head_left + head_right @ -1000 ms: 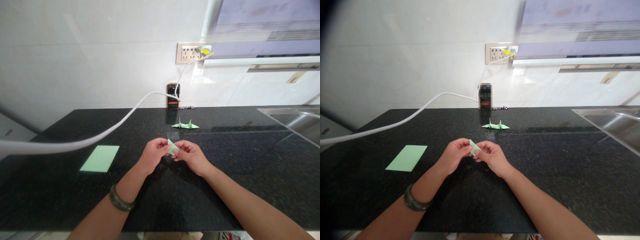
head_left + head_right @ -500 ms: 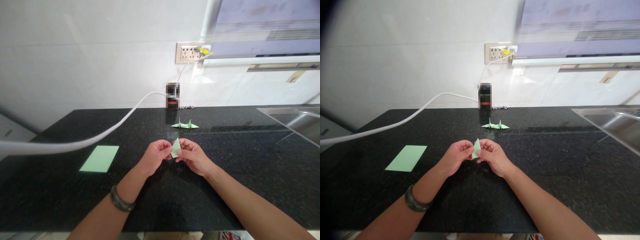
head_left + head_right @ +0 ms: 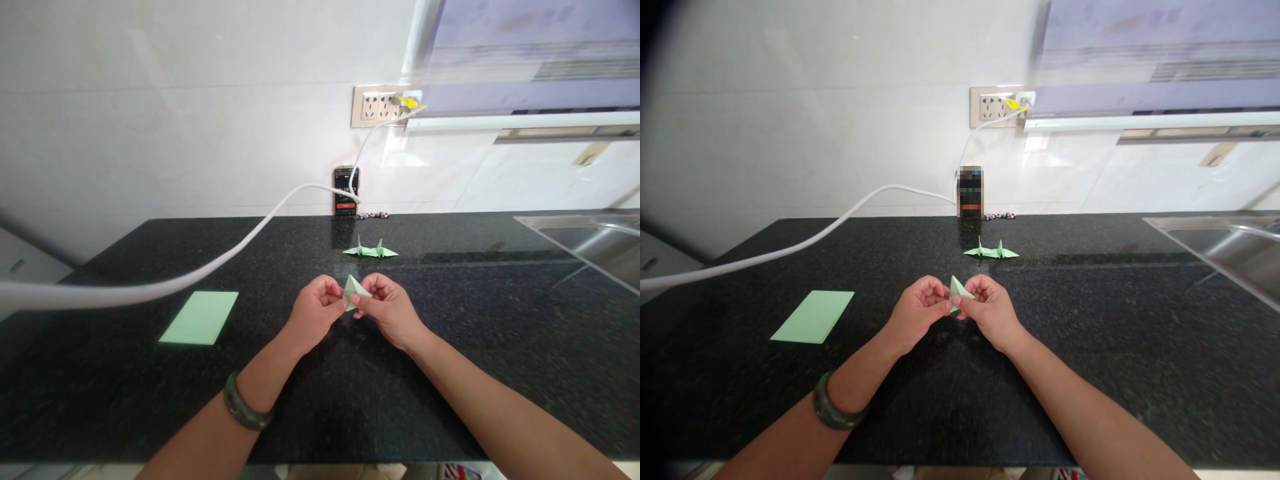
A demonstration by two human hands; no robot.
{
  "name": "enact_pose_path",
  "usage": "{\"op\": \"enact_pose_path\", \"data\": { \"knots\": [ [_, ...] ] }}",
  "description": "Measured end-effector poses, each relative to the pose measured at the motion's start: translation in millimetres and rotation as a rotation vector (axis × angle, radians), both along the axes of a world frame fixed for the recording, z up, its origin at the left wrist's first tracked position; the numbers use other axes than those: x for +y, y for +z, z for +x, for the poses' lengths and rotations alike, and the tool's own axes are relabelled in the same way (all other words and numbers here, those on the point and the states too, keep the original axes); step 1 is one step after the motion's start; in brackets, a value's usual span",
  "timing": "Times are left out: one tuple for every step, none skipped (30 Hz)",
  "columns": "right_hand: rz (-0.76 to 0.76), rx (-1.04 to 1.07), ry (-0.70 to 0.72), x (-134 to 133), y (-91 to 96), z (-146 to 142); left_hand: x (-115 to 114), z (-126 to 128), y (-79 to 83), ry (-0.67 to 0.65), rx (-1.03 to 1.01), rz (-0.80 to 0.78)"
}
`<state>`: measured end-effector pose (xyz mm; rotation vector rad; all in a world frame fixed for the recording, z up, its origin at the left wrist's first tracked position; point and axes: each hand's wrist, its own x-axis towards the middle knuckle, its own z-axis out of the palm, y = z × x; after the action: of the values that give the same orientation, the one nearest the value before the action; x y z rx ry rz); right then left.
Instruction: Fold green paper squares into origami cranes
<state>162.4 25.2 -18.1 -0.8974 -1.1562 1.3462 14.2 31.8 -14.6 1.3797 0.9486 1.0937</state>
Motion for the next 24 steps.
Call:
{"op": "enact_pose_path", "data": {
  "knots": [
    [0.021, -0.029, -0.016, 0, -0.3, 0, 0, 0, -0.4, 0.009, 0.021, 0.008],
    [0.044, -0.064, -0.035, 0, -0.7, 0, 0, 0, -0.3, 0.010, 0.043, 0.011],
    [0.070, -0.102, -0.058, 0, -1.3, 1, -1, 0, 0.4, 0.008, 0.060, 0.005],
    [0.102, -0.141, -0.088, 0, -2.0, 1, -1, 1, 1.7, 0.005, 0.071, -0.006],
    [0.140, -0.180, -0.124, 0, -2.8, 1, -2, 1, 3.6, 0.000, 0.074, -0.014],
    [0.186, -0.225, -0.168, 0, -3.6, 1, -3, 2, 6.1, -0.003, 0.068, -0.019],
    [0.242, -0.277, -0.218, 0, -4.1, 2, -4, 3, 8.9, -0.010, 0.056, -0.017],
    [0.308, -0.337, -0.262, 0, -4.4, 2, -6, 4, 11.9, -0.024, 0.031, 0.005],
    [0.380, -0.400, -0.295, -1, -4.2, 2, -7, 5, 14.6, -0.047, -0.005, 0.013],
    [0.450, -0.463, -0.308, -3, -3.5, 2, -8, 5, 16.9, -0.113, -0.032, 0.000],
    [0.514, -0.522, -0.296, -4, -2.4, 2, -9, 6, 18.5, -0.172, -0.069, -0.020],
    [0.564, -0.565, -0.269, -6, -0.9, 1, -10, 6, 19.3, -0.194, -0.104, -0.036],
    [0.596, -0.600, -0.231, -8, 0.6, 1, -10, 6, 19.3, -0.196, -0.126, -0.053],
    [0.618, -0.618, -0.194, -9, 2.1, 1, -10, 6, 18.6, -0.190, -0.143, -0.071],
    [0.629, -0.630, -0.162, -11, 3.3, 0, -9, 6, 17.4, -0.181, -0.159, -0.088],
    [0.635, -0.636, -0.141, -11, 4.1, 0, -9, 5, 16.0, -0.175, -0.175, -0.104],
    [0.639, -0.637, -0.134, -12, 4.5, 0, -7, 4, 14.5, -0.172, -0.190, -0.119],
    [0.640, -0.637, -0.143, -11, 4.4, 1, -6, 4, 13.0, -0.169, -0.199, -0.135],
    [0.640, -0.637, -0.164, -11, 4.0, 1, -5, 3, 11.6, -0.164, -0.196, -0.154],
    [0.640, -0.638, -0.193, -10, 3.3, 2, -4, 3, 10.4, -0.151, -0.177, -0.174],
    [0.642, -0.643, -0.224, -9, 2.4, 3, -4, 2, 9.2, -0.133, -0.143, -0.192],
    [0.644, -0.655, -0.252, -8, 1.6, 4, -3, 2, 8.1, -0.116, -0.098, -0.206],
    [0.644, -0.673, -0.274, -7, 0.9, 5, -3, 1, 7.1, -0.103, -0.053, -0.212],
    [0.643, -0.692, -0.290, -7, 0.3, 5, -2, 1, 6.1, -0.093, -0.013, -0.204]
  ]
}}
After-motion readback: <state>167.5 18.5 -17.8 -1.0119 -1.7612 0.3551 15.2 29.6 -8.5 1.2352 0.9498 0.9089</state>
